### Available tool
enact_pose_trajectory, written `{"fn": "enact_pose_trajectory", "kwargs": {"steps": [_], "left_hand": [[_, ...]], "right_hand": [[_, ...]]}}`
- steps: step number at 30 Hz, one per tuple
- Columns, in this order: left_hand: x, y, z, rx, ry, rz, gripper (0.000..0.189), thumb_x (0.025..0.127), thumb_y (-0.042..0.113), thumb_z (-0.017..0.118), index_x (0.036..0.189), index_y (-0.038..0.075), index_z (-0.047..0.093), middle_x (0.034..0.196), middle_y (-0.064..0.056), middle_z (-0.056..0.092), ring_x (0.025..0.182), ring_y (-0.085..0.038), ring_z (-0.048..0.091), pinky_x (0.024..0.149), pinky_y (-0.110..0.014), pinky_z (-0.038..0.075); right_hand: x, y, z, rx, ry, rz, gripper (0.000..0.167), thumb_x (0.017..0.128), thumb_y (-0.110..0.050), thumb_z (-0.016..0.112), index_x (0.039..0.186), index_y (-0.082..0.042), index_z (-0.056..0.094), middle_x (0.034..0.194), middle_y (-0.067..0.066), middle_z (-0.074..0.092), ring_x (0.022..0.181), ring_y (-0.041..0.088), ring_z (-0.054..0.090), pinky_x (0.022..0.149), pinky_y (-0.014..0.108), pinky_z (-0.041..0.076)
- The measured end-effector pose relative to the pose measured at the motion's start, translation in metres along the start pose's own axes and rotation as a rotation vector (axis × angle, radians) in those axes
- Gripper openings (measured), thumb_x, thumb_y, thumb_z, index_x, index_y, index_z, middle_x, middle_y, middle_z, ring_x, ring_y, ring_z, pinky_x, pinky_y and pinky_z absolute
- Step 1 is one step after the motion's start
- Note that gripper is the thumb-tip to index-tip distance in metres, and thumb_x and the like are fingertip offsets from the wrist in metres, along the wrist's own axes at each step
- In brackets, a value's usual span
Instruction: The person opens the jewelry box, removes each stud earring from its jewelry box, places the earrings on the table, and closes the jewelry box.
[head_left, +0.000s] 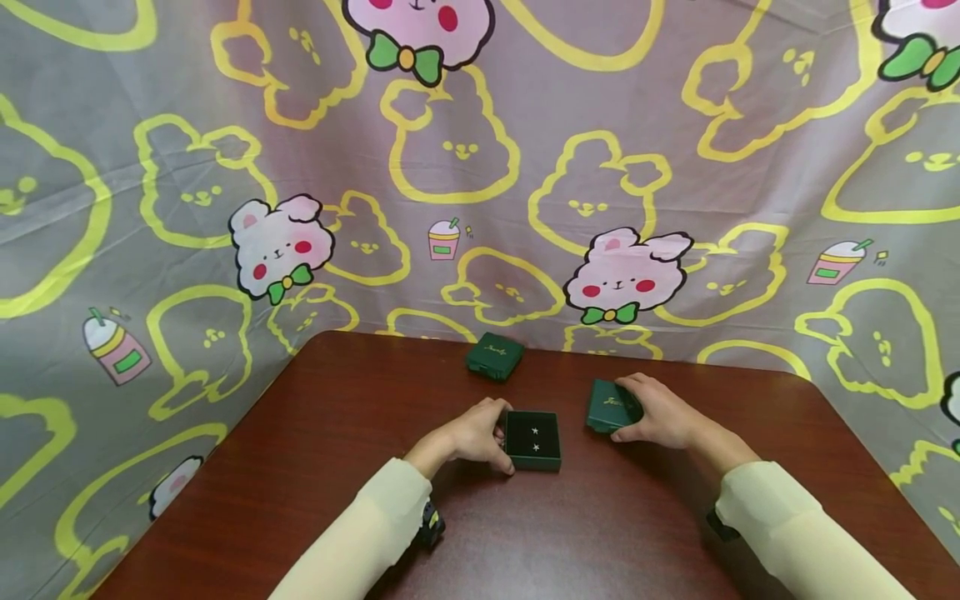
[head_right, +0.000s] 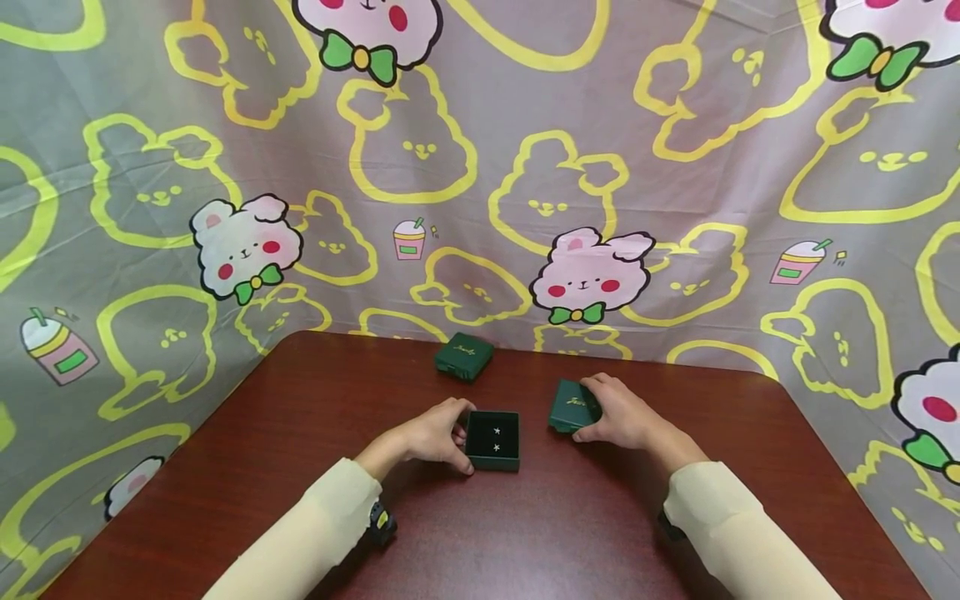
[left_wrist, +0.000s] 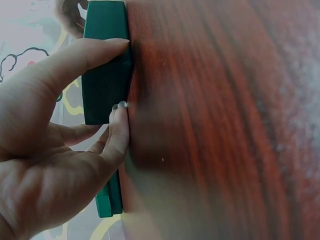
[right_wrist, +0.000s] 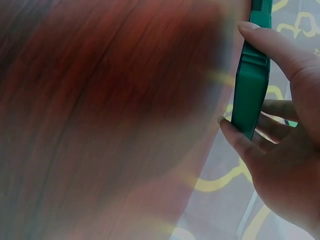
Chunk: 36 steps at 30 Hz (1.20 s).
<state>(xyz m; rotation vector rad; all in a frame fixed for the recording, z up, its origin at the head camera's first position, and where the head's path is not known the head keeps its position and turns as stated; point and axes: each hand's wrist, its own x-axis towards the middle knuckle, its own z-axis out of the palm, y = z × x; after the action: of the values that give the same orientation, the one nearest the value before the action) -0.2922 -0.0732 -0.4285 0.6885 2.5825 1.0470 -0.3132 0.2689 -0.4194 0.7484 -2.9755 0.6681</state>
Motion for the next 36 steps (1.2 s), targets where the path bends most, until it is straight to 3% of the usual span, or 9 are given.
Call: {"fn": "enact_pose_trajectory", "kwargs": {"steps": [17, 36], "left_hand": [[-0.001, 0.001, -0.001, 0.016, -0.017, -0.009, 0.087, 0.063, 0.011, 0.098, 0.135, -0.003, 0.05, 0.113, -0.01, 0.051, 0.091, -0.017, 0.058, 0.082, -0.029, 0.047], [0.001, -0.001, -0.001, 0.0, -0.015, -0.005, 0.084, 0.063, 0.009, 0.097, 0.132, -0.003, 0.052, 0.111, -0.009, 0.051, 0.091, -0.017, 0.057, 0.08, -0.029, 0.047]], "right_hand": [[0.0, 0.006, 0.003, -0.035, -0.035, 0.018, 0.093, 0.073, -0.041, 0.09, 0.14, 0.011, 0.05, 0.137, 0.028, 0.052, 0.12, 0.041, 0.049, 0.098, 0.059, 0.045], [0.003, 0.012, 0.001, 0.0, -0.061, 0.048, 0.096, 0.077, -0.043, 0.088, 0.142, 0.013, 0.046, 0.14, 0.031, 0.048, 0.123, 0.044, 0.047, 0.101, 0.062, 0.043]]}}
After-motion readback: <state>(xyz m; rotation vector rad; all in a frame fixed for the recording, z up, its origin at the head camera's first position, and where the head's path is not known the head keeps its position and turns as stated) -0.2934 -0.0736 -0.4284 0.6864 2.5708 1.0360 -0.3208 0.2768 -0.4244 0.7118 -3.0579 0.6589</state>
